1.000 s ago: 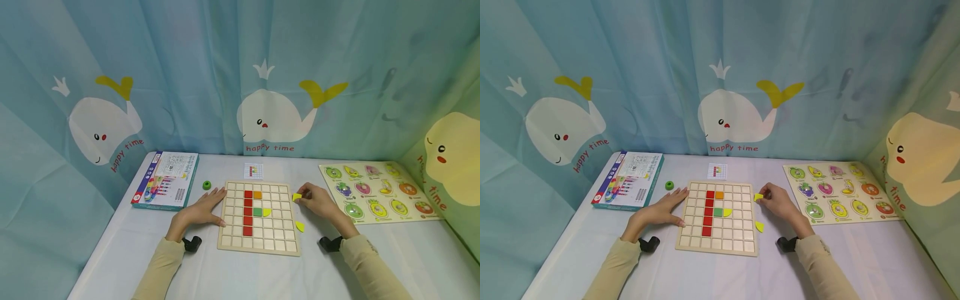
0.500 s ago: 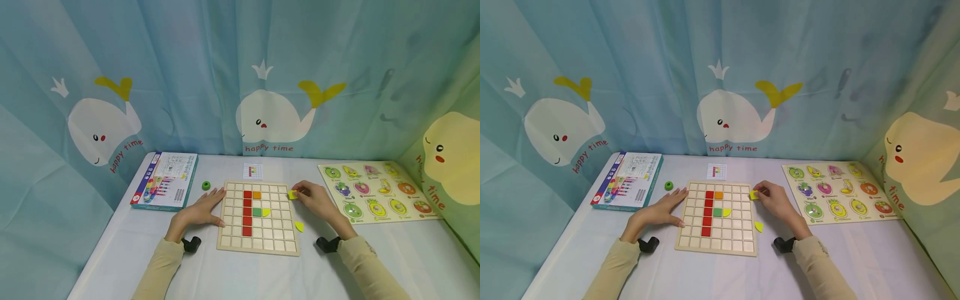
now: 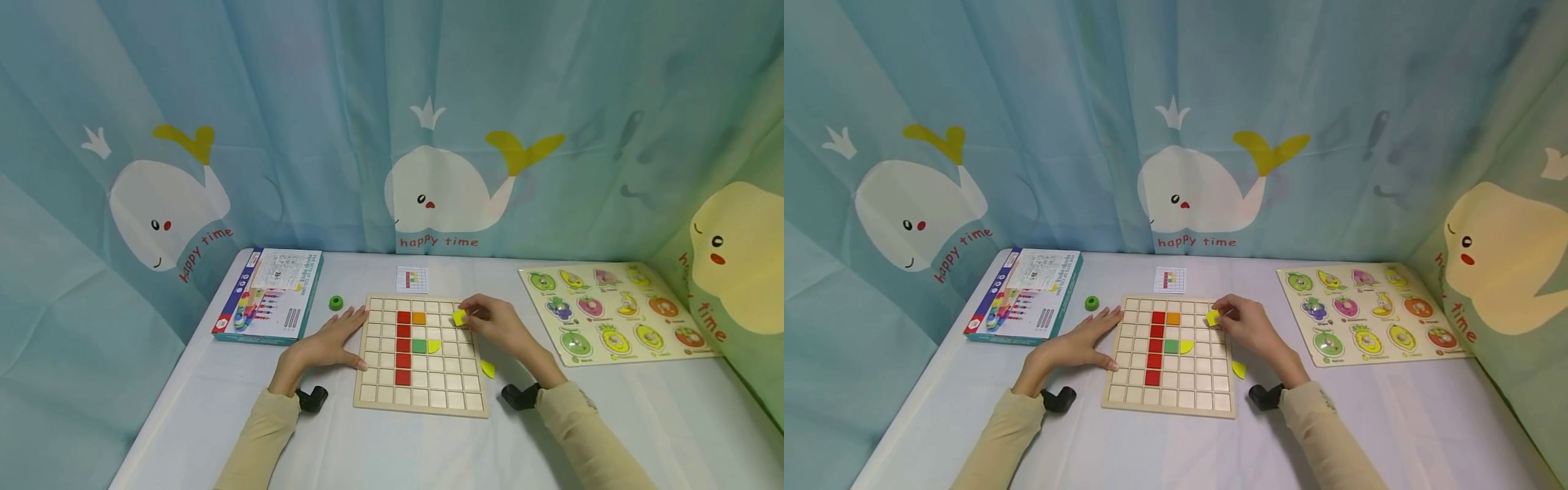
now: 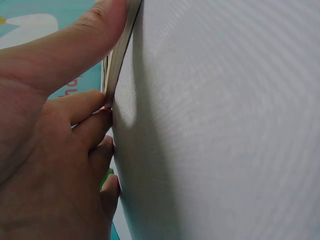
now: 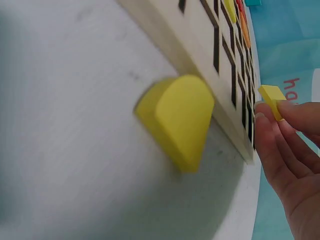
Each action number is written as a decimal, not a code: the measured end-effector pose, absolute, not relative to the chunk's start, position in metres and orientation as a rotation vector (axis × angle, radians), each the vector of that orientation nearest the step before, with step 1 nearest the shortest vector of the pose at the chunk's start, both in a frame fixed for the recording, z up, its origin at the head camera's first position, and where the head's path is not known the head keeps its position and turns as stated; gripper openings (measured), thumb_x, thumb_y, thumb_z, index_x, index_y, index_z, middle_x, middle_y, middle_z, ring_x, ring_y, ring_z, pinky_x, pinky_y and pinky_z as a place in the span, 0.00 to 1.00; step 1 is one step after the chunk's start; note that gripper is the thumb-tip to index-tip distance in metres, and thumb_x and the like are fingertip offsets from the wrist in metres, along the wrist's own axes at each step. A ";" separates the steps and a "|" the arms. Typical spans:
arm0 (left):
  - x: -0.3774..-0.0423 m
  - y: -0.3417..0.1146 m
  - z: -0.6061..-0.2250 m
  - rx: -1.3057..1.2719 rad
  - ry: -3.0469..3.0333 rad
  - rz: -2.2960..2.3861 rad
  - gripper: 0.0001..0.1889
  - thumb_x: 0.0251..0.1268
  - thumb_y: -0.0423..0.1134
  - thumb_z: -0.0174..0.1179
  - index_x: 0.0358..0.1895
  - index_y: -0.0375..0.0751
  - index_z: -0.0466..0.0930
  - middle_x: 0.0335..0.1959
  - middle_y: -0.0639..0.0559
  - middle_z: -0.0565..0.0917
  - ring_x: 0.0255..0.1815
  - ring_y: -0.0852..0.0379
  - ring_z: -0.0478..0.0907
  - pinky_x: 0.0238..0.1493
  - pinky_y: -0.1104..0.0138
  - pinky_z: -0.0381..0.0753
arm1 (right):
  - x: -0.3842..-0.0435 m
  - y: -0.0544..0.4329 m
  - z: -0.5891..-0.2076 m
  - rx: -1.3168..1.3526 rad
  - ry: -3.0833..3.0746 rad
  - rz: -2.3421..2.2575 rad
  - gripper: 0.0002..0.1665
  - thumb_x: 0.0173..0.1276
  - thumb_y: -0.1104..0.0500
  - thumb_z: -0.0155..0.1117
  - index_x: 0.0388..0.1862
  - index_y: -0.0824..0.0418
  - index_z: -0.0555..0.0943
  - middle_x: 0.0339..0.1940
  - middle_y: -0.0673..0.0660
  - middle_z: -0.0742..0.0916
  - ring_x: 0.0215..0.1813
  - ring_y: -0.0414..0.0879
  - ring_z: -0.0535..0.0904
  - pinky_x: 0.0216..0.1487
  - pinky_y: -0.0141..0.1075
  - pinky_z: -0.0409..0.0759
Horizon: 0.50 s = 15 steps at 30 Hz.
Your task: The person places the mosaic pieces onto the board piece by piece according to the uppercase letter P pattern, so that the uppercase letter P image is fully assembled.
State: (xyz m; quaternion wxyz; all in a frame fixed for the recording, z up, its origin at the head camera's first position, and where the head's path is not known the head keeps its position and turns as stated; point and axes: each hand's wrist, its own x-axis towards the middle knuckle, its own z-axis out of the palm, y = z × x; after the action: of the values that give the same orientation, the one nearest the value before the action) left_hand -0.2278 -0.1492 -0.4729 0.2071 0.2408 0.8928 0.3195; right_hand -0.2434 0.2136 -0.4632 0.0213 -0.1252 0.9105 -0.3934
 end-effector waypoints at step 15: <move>-0.227 -0.149 -0.472 0.671 2.488 0.887 0.58 0.57 0.47 0.76 0.83 0.34 0.47 0.86 0.41 0.47 0.87 0.41 0.37 0.86 0.46 0.34 | -0.247 0.194 -0.460 -0.417 2.738 -1.165 0.18 0.70 0.67 0.68 0.57 0.69 0.84 0.53 0.65 0.88 0.51 0.57 0.87 0.56 0.49 0.87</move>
State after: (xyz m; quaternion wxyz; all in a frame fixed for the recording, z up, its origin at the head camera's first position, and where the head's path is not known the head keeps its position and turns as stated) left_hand -0.2271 -0.1495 -0.4717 0.2067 0.2408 0.8932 0.3184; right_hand -0.2466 0.1935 -0.4599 0.0686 -0.1384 0.9091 -0.3869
